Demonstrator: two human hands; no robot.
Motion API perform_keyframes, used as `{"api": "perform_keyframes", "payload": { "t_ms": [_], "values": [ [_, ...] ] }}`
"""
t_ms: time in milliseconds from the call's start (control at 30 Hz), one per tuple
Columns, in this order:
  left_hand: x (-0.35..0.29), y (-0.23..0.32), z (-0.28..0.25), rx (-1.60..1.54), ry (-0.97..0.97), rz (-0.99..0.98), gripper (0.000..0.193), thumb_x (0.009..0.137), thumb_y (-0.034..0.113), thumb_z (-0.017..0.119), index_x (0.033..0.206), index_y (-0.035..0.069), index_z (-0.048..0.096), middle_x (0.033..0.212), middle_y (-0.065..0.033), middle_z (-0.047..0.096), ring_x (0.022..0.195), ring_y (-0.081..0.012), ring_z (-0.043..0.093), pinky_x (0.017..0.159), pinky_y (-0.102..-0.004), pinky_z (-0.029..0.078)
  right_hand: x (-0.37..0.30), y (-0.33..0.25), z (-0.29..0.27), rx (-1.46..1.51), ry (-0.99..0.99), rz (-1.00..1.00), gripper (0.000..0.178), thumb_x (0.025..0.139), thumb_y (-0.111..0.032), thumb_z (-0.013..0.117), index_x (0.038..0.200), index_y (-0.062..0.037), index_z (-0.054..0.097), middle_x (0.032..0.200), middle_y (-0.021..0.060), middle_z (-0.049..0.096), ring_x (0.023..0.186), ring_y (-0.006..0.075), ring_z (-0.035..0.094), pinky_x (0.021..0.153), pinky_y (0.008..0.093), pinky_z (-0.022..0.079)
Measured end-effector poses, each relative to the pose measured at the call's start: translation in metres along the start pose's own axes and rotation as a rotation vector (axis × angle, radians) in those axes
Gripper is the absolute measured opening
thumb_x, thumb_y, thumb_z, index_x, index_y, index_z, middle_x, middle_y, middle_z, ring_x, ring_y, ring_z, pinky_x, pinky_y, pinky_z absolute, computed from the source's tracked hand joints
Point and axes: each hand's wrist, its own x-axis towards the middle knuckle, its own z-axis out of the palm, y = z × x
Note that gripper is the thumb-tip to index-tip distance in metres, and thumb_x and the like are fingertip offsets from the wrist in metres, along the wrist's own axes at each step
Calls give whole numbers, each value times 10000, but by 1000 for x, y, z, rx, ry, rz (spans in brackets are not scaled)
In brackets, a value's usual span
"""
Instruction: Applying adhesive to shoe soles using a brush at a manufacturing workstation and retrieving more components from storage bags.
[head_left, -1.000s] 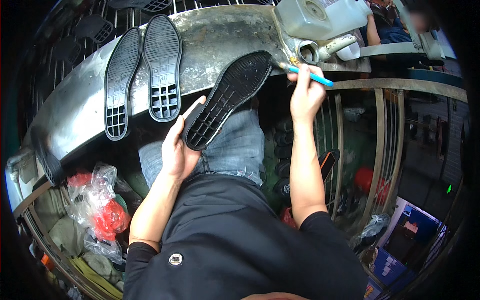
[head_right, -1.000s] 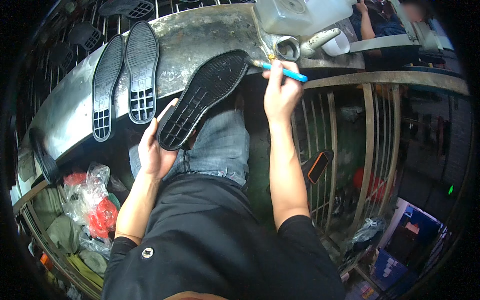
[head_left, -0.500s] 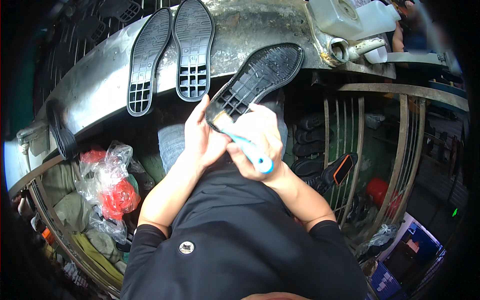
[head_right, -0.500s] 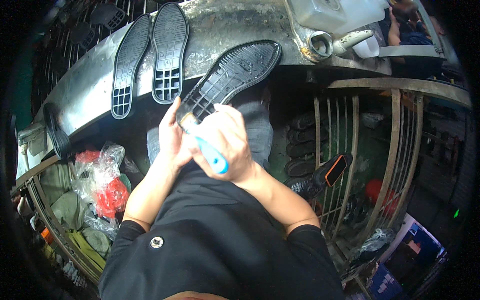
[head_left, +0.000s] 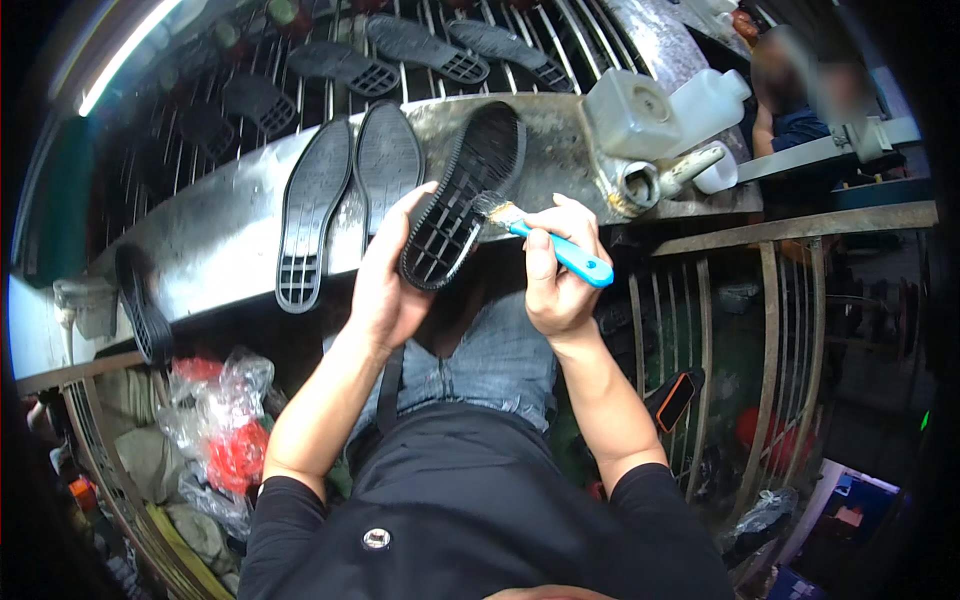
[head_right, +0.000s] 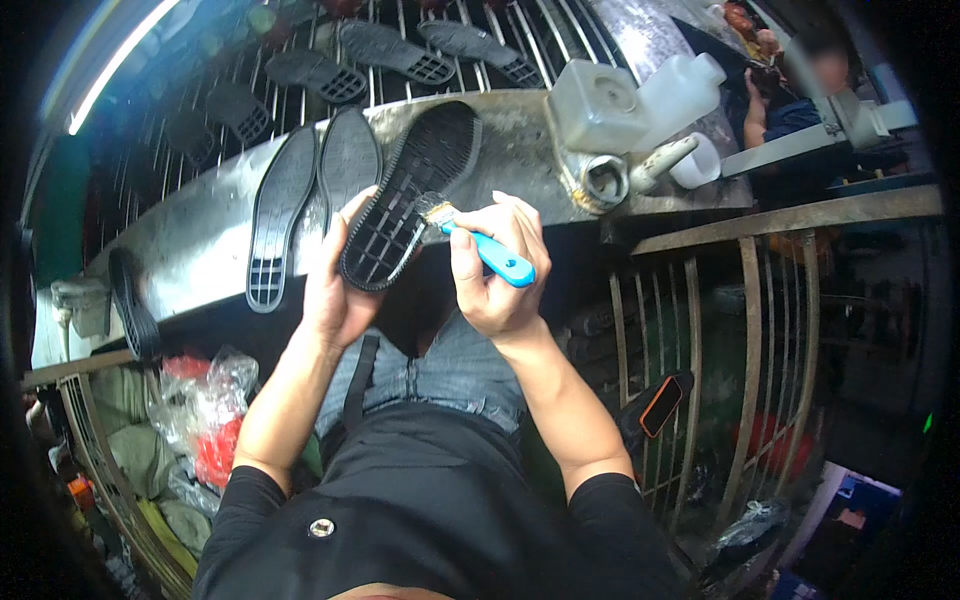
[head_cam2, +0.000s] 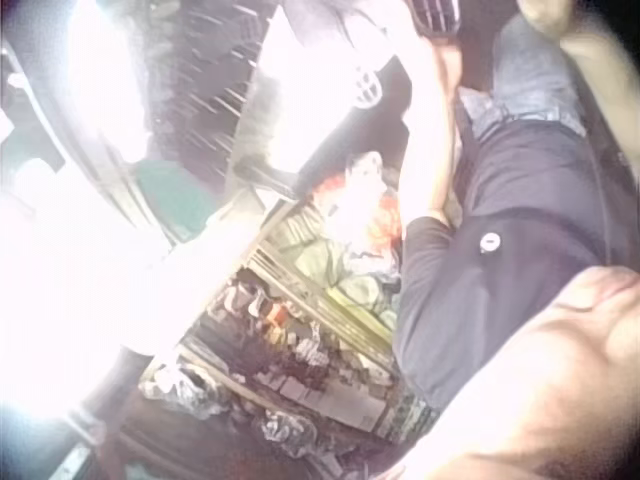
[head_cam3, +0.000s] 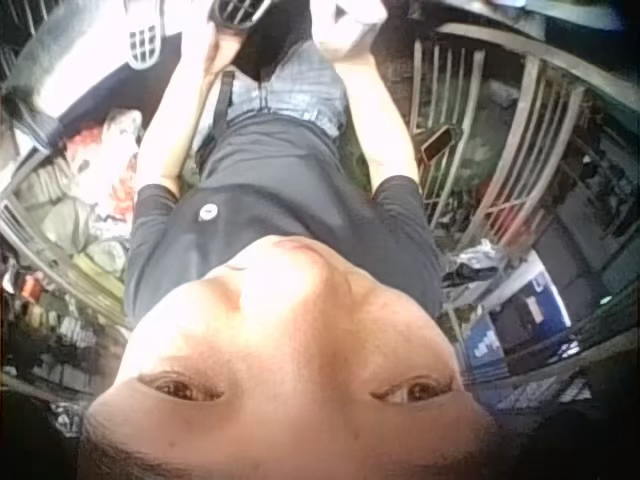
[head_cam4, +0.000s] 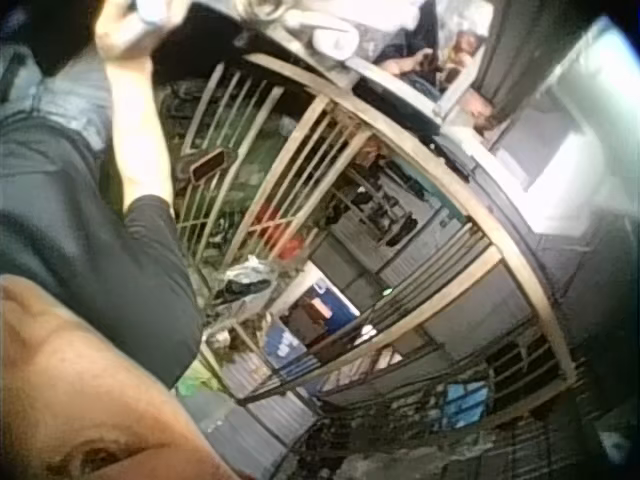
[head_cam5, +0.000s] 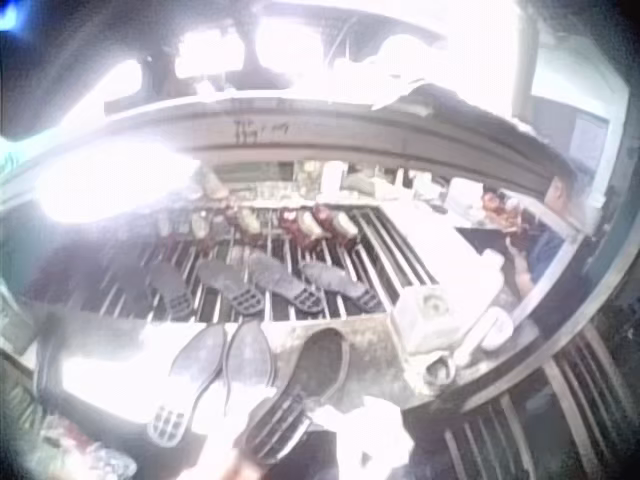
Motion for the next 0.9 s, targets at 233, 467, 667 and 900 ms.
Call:
{"api": "perform_keyframes", "payload": {
  "t_ms": [233, 467, 667, 900],
  "values": [
    [137, 56, 18, 171, -11, 72, 656, 1048, 71, 660, 1645, 1, 396, 1336, -100, 711, 1167, -170, 690, 1018, -368, 540, 5, 94, 41, -230, 87, 50, 240, 968, -107, 753, 1189, -43, 683, 1093, 142, 691, 1031, 376, 658, 953, 493, 504],
    [312, 26, 49, 119, 65, -48, 351, 971, 6, 735, 1260, 160, 608, 1048, 15, 683, 973, -163, 644, 862, -381, 513, 5, 96, 42, -296, 4, 17, 361, 939, -175, 795, 1263, -91, 662, 1093, 127, 656, 1062, 363, 661, 1056, 541, 505],
    [380, -30, 117, 126, 12, -69, 208, 971, -10, 704, 1155, 45, 621, 1124, -114, 682, 1109, -278, 686, 940, -448, 595, 4, 92, 46, -303, -13, 40, 367, 913, -163, 813, 1242, -81, 674, 1107, 123, 667, 1054, 351, 670, 1049, 526, 515],
    [340, -25, 104, 573, -129, -64, 640, 988, 139, 802, 1540, -22, 521, 1349, -130, 692, 1194, -235, 701, 1022, -377, 601, 6, 94, 42, -333, 2, 55, 371, 895, -158, 826, 1228, -88, 682, 1082, 119, 676, 1046, 361, 670, 1025, 507, 517]
  ]
}}
